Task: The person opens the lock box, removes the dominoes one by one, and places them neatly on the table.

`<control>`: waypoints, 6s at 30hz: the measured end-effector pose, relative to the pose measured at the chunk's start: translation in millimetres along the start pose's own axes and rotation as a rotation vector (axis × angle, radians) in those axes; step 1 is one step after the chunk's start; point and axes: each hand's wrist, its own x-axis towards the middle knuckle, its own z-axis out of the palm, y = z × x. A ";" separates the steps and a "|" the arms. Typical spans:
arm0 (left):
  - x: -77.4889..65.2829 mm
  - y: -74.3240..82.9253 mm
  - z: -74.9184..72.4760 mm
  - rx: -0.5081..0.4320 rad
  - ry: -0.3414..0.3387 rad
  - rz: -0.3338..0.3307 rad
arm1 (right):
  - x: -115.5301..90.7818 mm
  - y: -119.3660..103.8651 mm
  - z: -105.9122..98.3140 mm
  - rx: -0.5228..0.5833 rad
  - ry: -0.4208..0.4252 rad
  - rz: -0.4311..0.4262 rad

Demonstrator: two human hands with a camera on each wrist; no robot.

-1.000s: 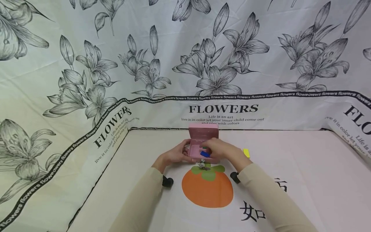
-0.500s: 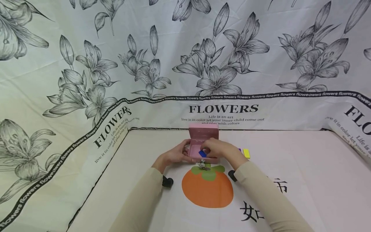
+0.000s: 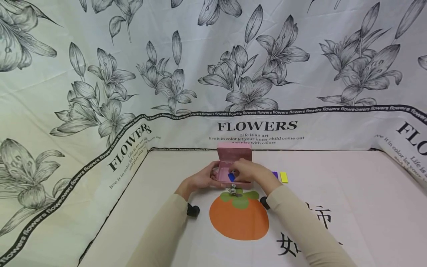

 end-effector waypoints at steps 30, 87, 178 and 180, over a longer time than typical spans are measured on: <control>-0.7 -0.5 -1.4 0.012 -0.012 0.010 | 10.1 -4.6 6.2 0.024 0.014 0.034; 0.3 0.1 -0.5 0.016 0.010 -0.007 | -30.7 -10.4 -7.4 0.210 0.269 0.056; -0.2 3.2 1.1 -0.005 0.008 -0.008 | -160.5 88.8 -12.6 0.096 0.209 0.429; -0.5 3.9 1.4 0.011 0.014 -0.011 | -160.3 89.8 -12.8 0.098 0.210 0.430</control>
